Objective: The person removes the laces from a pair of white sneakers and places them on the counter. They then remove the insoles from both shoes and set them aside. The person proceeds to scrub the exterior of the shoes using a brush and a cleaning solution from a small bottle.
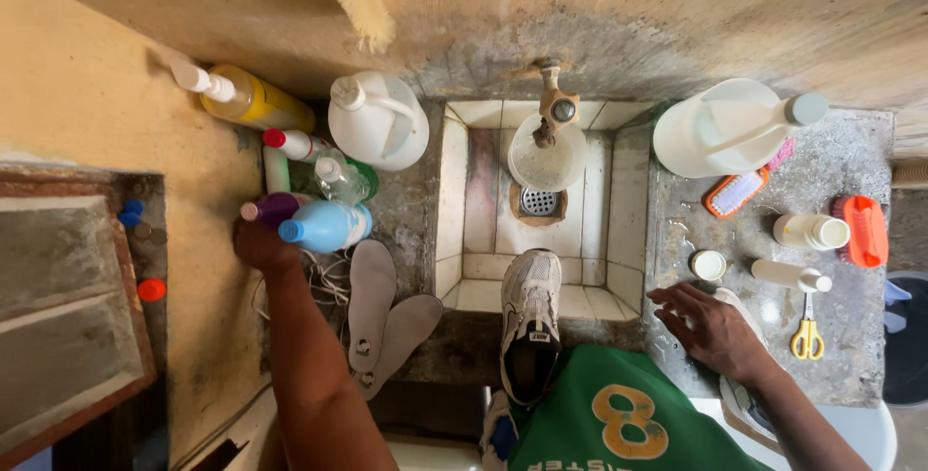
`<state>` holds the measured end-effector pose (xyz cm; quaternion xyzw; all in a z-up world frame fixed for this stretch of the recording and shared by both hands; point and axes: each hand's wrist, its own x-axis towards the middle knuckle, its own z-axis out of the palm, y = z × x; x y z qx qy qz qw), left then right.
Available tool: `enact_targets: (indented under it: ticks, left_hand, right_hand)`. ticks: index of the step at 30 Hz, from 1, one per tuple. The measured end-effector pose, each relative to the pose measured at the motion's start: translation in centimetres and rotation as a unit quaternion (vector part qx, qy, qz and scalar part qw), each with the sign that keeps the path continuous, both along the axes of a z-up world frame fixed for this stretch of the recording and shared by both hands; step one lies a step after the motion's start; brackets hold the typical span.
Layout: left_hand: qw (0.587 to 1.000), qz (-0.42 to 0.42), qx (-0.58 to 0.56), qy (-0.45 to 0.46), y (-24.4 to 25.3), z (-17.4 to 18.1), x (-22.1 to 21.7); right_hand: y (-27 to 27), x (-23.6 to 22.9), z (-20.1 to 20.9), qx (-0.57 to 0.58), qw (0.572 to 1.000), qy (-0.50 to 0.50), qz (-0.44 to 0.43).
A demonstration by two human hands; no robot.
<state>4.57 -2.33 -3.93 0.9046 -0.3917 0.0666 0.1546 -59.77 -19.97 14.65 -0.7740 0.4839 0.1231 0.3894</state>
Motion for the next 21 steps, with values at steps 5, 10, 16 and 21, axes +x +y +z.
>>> enact_targets:
  ticks: [5,10,16,21]
  left_hand:
    - [1.0,-0.009,-0.028,-0.008,-0.7,0.0,-0.3]
    - [0.996,-0.021,-0.083,-0.009,-1.1,0.4,-0.9]
    - [0.989,0.005,-0.15,0.002,0.0,0.1,-3.0]
    - [0.982,0.086,-0.161,-0.044,2.6,-0.2,-5.3]
  right_hand:
    - [-0.3,-0.5,-0.7,-0.021,0.998,-0.052,0.0]
    - [0.5,-1.4,-2.5,0.004,0.999,-0.017,-0.041]
    - [-0.1,-1.3,-2.5,-0.046,0.994,-0.094,-0.01]
    - [-0.1,-1.4,-2.1,-0.025,0.999,-0.044,-0.018]
